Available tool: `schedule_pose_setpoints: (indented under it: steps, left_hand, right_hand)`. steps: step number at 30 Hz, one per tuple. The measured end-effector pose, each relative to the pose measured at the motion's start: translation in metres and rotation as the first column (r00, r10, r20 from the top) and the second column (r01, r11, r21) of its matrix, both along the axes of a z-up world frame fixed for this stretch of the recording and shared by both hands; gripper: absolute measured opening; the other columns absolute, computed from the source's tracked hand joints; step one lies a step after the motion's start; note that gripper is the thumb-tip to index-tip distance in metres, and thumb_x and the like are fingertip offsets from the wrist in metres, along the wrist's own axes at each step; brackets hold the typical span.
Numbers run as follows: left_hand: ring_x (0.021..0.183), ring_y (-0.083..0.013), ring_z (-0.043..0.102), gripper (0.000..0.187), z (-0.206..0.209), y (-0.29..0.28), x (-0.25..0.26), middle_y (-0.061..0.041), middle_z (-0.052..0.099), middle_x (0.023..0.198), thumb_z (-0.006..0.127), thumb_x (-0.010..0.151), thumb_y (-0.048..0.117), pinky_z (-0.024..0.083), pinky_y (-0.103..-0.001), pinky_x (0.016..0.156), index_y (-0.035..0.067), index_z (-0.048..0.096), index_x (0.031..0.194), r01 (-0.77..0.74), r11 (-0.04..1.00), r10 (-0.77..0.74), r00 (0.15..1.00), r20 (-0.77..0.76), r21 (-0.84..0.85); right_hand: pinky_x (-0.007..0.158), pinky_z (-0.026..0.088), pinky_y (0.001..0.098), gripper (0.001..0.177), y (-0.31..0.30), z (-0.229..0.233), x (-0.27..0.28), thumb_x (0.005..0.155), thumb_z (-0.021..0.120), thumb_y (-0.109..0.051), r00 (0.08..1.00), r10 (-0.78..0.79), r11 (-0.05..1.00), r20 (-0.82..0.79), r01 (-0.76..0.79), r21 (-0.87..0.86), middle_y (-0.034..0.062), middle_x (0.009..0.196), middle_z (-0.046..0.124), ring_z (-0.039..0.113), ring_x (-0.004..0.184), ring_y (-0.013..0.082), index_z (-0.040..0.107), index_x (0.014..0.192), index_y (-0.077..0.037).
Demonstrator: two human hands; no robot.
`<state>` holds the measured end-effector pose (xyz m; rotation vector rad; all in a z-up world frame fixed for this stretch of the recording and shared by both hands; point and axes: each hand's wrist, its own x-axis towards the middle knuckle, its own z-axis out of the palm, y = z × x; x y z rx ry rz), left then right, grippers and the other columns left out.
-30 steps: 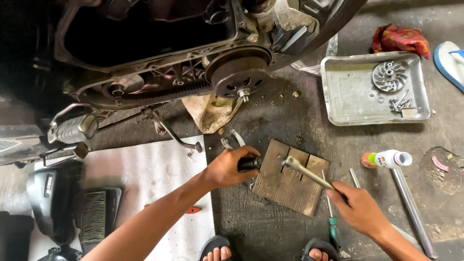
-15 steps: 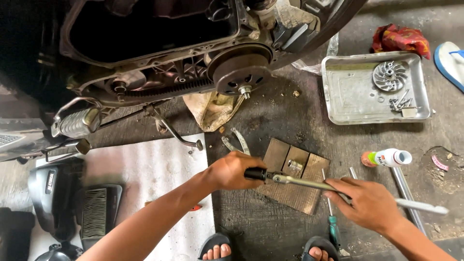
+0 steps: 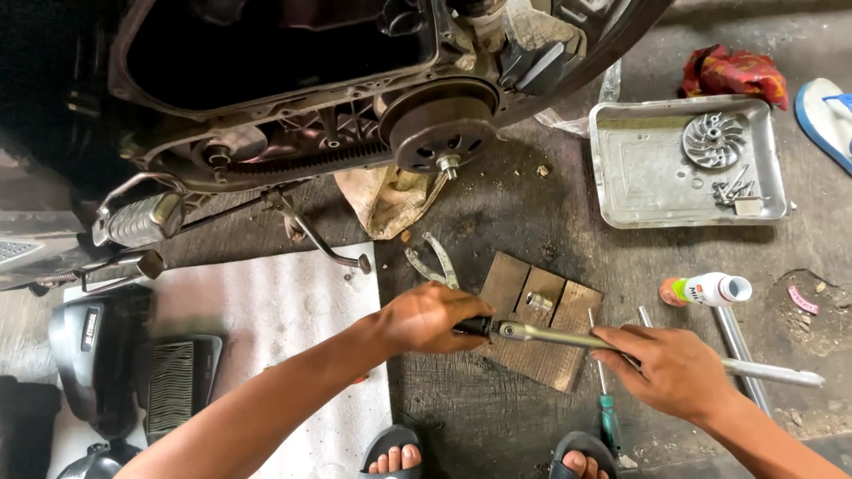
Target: Disassemble a motorcycle CVT system using a socket wrench and specialized tools
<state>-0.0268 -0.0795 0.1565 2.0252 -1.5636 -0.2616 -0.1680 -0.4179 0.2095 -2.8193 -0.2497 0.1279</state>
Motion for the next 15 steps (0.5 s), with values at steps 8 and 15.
schedule_pose_setpoints:
  steps: [8, 15]
  left_hand:
    - [0.049, -0.0167, 0.061, 0.032, -0.006, -0.001, -0.008, -0.005, 0.070, 0.081, 0.059, 0.101, 0.033, 0.059, -0.028, 0.046, 0.004, 0.060, 0.113, 0.100, 0.995, -0.100, 0.995, 0.021, 0.017]
    - [0.061, -0.0282, 0.073, 0.043, 0.028, -0.029, -0.032, -0.021, 0.074, 0.093, 0.073, 0.091, 0.015, 0.059, -0.037, 0.051, -0.004, 0.044, 0.117, -0.495, 0.868, 0.467, 0.791, -0.396, 0.037]
  right_hand:
    - [0.038, 0.043, 0.0307, 0.031, 0.006, -0.018, -0.004, 0.088, 0.062, -0.049, 0.992, 0.125, 0.989, 0.005, -0.124, -0.083, -0.0081, 0.073, 0.075, 0.063, 0.046, 0.0148, 0.073, 0.110, -0.031]
    - [0.052, 0.040, 0.0395, 0.029, 0.044, -0.004, -0.003, 0.090, 0.064, -0.035, 0.874, -0.329, 0.897, -0.358, 0.408, 0.171, 0.0056, 0.050, 0.065, 0.055, 0.045, 0.0240, 0.069, 0.076, -0.010]
